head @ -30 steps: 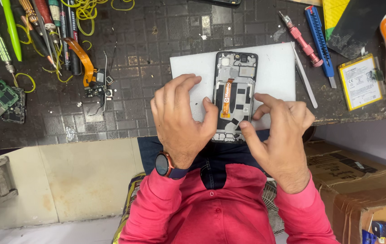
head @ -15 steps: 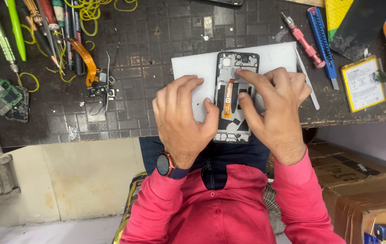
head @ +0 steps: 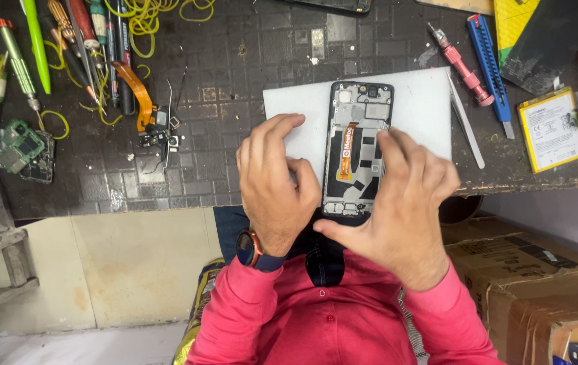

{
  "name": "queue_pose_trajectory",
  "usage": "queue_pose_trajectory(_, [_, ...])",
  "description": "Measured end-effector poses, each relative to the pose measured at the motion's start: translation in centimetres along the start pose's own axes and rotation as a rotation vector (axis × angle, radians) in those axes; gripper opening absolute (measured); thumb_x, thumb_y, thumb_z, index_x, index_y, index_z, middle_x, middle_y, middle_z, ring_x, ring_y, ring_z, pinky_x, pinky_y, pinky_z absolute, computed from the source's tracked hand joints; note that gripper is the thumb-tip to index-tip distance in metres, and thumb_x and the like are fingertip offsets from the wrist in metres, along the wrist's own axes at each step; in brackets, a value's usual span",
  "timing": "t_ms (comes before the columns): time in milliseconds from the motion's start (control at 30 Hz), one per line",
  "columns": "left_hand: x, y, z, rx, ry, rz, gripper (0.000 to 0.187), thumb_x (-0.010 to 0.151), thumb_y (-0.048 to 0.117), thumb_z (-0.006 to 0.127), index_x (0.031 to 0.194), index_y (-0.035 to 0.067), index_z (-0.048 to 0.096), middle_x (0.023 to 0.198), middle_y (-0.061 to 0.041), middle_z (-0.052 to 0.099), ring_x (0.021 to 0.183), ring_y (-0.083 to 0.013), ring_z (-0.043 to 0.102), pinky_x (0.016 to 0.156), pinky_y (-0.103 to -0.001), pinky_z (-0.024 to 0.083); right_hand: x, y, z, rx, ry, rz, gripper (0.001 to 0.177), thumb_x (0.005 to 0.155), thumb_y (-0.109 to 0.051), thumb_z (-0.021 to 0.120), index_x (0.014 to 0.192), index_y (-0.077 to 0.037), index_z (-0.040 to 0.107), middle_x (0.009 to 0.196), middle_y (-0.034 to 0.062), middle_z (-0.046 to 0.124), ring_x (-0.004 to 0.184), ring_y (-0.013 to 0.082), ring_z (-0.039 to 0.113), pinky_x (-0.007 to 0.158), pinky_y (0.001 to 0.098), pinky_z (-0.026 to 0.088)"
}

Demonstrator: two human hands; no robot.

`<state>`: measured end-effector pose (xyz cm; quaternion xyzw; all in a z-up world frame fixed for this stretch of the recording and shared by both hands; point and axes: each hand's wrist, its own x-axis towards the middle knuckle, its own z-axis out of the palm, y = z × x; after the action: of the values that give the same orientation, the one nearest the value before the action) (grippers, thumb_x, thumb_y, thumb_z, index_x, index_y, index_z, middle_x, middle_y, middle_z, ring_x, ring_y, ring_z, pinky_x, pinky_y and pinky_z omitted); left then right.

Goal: The person disassembles a smartphone, removes the motherboard, applies adhesive to the phone frame, and reattaches a ribbon cable using tweezers. The work is performed on a cluttered workbench with various tools visible.

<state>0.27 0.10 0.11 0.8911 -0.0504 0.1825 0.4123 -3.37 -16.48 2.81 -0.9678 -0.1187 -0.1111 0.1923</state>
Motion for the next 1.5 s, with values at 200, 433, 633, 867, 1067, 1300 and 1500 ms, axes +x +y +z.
queue_pose_trajectory(200, [-0.6, -0.6, 0.3, -0.022, 0.026, -0.006, 0.060, 0.081, -0.010, 0.051, 0.140, 0.001, 0.051, 0.133, -0.015, 0.063, 0.126, -0.0349, 0.061, 0.111, -0.044, 0.046, -0.8, 0.1, -0.1, -0.002, -0.105, 0.038, 0.108, 0.063, -0.048, 0.088, 0.147, 0.000, 0.039, 0.150, 0.0262, 0.040, 0.126, 0.0404, 0.038, 0.110, 0.0561, 0.024])
queue_pose_trajectory(433, [-1.1, -1.1, 0.5, -0.085, 0.037, -0.023, 0.069, 0.084, -0.013, 0.049, 0.150, -0.004, 0.034, 0.135, -0.017, 0.065, 0.130, -0.0358, 0.063, 0.118, -0.044, 0.044, -0.3, -0.2, 0.2, 0.076, -0.051, 0.026, 0.105, 0.067, -0.044, 0.090, 0.143, 0.005, 0.038, 0.151, 0.0263, 0.039, 0.129, 0.0418, 0.038, 0.112, 0.0564, 0.025])
queue_pose_trajectory(633, [-1.6, -1.7, 1.4, -0.280, 0.087, 0.006, 0.075, 0.085, -0.020, 0.045, 0.154, -0.003, 0.018, 0.137, -0.023, 0.056, 0.129, -0.0340, 0.065, 0.114, -0.039, 0.052, 0.4, 2.3, -0.6, 0.241, -0.147, -0.104, 0.085, 0.070, -0.015, 0.078, 0.143, 0.003, 0.037, 0.158, 0.0257, 0.040, 0.138, 0.0413, 0.040, 0.120, 0.0524, 0.031])
queue_pose_trajectory(867, [-1.8, -1.8, 1.5, -0.288, 0.110, 0.006, 0.071, 0.085, -0.021, 0.043, 0.149, -0.002, 0.021, 0.143, -0.024, 0.048, 0.129, -0.0350, 0.065, 0.114, -0.039, 0.052, 2.4, 5.6, -1.6, 0.162, -0.089, -0.163, 0.072, 0.073, -0.015, 0.078, 0.137, -0.002, 0.047, 0.145, 0.0250, 0.038, 0.138, 0.0423, 0.037, 0.121, 0.0507, 0.033])
queue_pose_trajectory(1067, [-1.5, -1.7, 1.5, -0.251, 0.112, 0.013, 0.071, 0.085, -0.020, 0.043, 0.150, -0.001, 0.022, 0.146, -0.024, 0.046, 0.136, -0.0372, 0.058, 0.117, -0.041, 0.050, 2.3, 6.8, -1.7, 0.087, -0.135, -0.032, 0.088, 0.070, -0.034, 0.088, 0.144, -0.004, 0.053, 0.147, 0.0205, 0.044, 0.135, 0.0400, 0.035, 0.120, 0.0533, 0.026])
queue_pose_trajectory(1300, [-1.5, -2.0, 1.4, -0.210, 0.101, 0.032, 0.073, 0.086, -0.019, 0.044, 0.153, -0.001, 0.021, 0.152, -0.025, 0.045, 0.139, -0.0372, 0.056, 0.112, -0.038, 0.051, 1.8, 7.6, -1.0, 0.143, -0.109, -0.041, 0.079, 0.070, -0.031, 0.083, 0.142, -0.008, 0.060, 0.143, 0.0136, 0.049, 0.132, 0.0366, 0.035, 0.123, 0.0504, 0.026])
queue_pose_trajectory(1500, [-1.7, -1.7, 1.3, -0.248, 0.096, 0.011, 0.072, 0.084, -0.019, 0.042, 0.151, -0.003, 0.021, 0.152, -0.025, 0.046, 0.142, -0.0365, 0.055, 0.117, -0.040, 0.048, 2.0, 7.6, -1.1, 0.108, -0.156, -0.081, 0.080, 0.065, -0.027, 0.075, 0.143, -0.013, 0.062, 0.141, 0.0115, 0.050, 0.132, 0.0376, 0.034, 0.120, 0.0520, 0.023])
